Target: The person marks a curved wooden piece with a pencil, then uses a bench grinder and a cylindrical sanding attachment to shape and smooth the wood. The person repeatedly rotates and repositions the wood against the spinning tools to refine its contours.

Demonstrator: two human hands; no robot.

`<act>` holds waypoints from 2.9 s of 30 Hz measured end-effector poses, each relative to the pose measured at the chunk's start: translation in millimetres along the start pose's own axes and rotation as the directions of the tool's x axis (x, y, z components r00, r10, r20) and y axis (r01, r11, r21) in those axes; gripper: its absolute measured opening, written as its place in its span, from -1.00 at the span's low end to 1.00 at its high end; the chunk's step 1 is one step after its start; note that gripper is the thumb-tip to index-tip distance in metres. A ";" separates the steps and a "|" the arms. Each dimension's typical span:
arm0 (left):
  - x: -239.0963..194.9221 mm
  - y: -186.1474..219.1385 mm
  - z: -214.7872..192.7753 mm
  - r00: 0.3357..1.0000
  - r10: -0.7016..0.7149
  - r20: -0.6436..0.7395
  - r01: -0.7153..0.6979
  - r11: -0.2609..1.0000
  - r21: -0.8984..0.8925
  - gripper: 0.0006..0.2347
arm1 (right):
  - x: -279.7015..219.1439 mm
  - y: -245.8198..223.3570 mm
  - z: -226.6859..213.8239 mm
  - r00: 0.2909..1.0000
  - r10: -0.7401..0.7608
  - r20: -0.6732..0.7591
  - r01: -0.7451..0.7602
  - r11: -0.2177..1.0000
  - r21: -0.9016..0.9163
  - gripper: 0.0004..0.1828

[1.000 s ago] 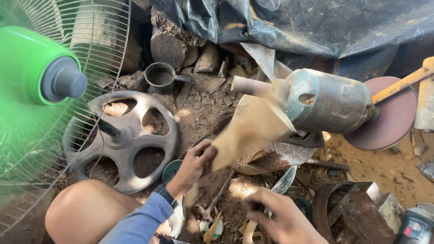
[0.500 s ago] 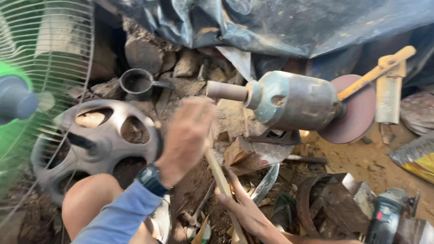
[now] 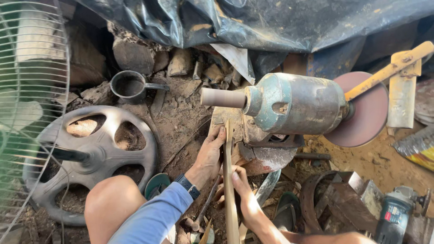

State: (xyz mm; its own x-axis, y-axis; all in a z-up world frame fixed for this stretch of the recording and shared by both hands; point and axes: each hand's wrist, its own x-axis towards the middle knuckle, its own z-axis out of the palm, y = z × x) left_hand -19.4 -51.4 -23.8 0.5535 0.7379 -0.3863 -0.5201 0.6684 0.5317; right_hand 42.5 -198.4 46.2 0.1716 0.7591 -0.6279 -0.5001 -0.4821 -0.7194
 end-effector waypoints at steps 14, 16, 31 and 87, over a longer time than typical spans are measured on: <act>25.3 16.9 25.2 0.997 0.014 -0.072 -0.016 1.000 -0.027 -0.63 | 27.8 -26.4 22.7 0.992 -0.119 -0.040 0.119 0.993 -0.009 -0.63; 30.5 18.4 26.9 0.999 0.040 -0.037 -0.041 0.999 -0.032 -0.63 | 30.5 -30.4 24.2 0.991 -0.113 -0.066 0.113 0.994 -0.005 -0.65; 51.8 41.1 43.1 0.995 0.082 -0.062 -0.080 0.996 0.027 -0.82 | 40.2 -64.5 37.6 0.991 -0.091 -0.098 0.094 0.995 0.031 -0.59; 43.2 8.1 20.1 0.997 0.070 0.014 -0.069 0.995 -0.076 -0.70 | 21.0 -31.3 27.8 0.991 -0.051 -0.121 0.060 0.995 0.074 -0.60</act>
State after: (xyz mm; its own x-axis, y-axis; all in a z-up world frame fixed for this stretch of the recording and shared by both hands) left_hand 13.3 -16.0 -21.0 0.5244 0.7816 -0.3377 -0.6051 0.6211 0.4980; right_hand 38.2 -155.3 63.8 0.2978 0.7242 -0.6220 -0.5502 -0.4023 -0.7317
